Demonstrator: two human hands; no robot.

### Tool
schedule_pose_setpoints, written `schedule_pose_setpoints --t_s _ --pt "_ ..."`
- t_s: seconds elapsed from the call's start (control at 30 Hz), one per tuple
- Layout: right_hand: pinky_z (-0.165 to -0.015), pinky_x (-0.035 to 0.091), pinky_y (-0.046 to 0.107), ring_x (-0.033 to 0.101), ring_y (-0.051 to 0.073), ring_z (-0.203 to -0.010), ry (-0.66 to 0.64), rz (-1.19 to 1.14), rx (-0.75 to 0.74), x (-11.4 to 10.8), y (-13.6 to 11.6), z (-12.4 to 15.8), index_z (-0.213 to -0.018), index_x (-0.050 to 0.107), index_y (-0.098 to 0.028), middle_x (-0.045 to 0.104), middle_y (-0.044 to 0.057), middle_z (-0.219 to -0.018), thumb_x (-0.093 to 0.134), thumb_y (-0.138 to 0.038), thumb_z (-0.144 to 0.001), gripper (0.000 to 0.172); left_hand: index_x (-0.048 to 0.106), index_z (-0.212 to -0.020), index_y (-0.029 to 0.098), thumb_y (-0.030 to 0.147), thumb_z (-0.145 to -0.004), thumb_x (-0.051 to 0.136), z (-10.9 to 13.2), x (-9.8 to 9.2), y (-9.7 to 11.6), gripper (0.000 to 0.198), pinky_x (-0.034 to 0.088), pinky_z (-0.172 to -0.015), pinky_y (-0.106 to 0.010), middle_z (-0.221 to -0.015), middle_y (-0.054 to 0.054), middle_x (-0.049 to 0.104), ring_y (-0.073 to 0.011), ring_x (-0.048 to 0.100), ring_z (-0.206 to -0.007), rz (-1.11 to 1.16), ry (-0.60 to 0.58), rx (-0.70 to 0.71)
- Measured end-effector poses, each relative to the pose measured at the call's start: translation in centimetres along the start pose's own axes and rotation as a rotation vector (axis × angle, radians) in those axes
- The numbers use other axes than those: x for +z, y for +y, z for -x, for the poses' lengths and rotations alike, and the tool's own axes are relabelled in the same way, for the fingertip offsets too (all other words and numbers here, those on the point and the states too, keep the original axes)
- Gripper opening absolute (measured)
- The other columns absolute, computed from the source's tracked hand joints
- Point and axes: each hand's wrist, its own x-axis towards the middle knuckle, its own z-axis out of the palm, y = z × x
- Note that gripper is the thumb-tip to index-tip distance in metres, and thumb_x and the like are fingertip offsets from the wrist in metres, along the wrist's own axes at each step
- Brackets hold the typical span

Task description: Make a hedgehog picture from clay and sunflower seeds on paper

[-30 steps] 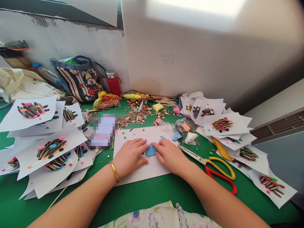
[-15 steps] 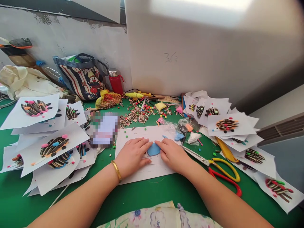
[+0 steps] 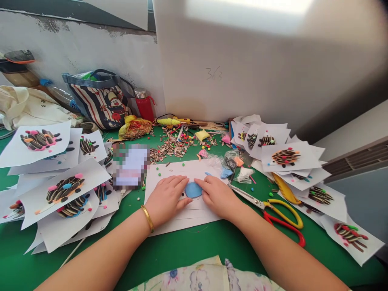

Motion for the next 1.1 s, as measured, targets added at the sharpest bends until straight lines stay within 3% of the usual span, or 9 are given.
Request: schedule_pose_setpoints --t_s 0.1,0.27,0.43,0.7,1.1 --pt "-0.086 0.041 0.031 0.051 0.02 -0.097 0.008 -0.003 0.0 0.0 -0.2 0.0 -0.142 0.047 -0.027 0.055 0.006 -0.104 0.046 -0.018 -0.093 0.05 0.054 -0.133 0.019 0.047 -0.089 0.058 -0.1 0.1 -0.2 0.052 0.039 -0.107 -0.048 -0.14 -0.011 0.055 -0.0295 0.049 -0.128 -0.002 0.003 -0.005" --pt "-0.09 0.039 0.034 0.048 0.022 -0.1 0.054 0.0 -0.025 0.1 -0.8 0.1 -0.133 0.057 -0.031 0.052 0.007 -0.104 0.052 -0.024 -0.093 0.041 0.059 -0.127 0.016 0.046 -0.088 0.061 -0.2 0.2 -0.4 0.049 0.04 -0.109 -0.047 -0.139 -0.012 0.056 -0.029 0.051 -0.128 0.026 0.006 -0.007" --pt "-0.095 0.037 0.041 0.045 0.026 -0.109 0.103 0.049 -0.053 0.5 -1.3 -0.2 -0.128 0.061 -0.032 0.051 0.009 -0.121 0.054 -0.03 -0.091 0.037 0.059 -0.127 0.016 0.044 -0.085 0.065 -0.3 0.0 -0.5 0.051 0.041 -0.109 -0.048 -0.138 -0.013 0.057 -0.0301 0.052 -0.127 0.053 -0.004 -0.012" --pt "-0.102 0.035 0.046 0.04 0.029 -0.121 0.119 0.065 -0.087 0.7 -1.5 -0.1 -0.127 0.062 -0.031 0.048 0.009 -0.137 0.053 -0.03 -0.092 0.036 0.061 -0.126 0.018 0.045 -0.083 0.067 -0.4 -0.4 -0.5 0.051 0.041 -0.11 -0.047 -0.138 -0.012 0.058 -0.0298 0.053 -0.126 0.075 -0.016 -0.004" --pt "-0.106 0.033 0.049 0.04 0.029 -0.125 0.137 0.065 -0.141 0.8 -1.7 0.1 -0.126 0.063 -0.031 0.048 0.009 -0.14 0.055 -0.029 -0.091 0.036 0.061 -0.126 0.018 0.043 -0.081 0.069 -0.3 -0.2 -0.8 0.052 0.041 -0.11 -0.047 -0.139 -0.012 0.057 -0.03 0.053 -0.127 0.082 -0.023 -0.002"
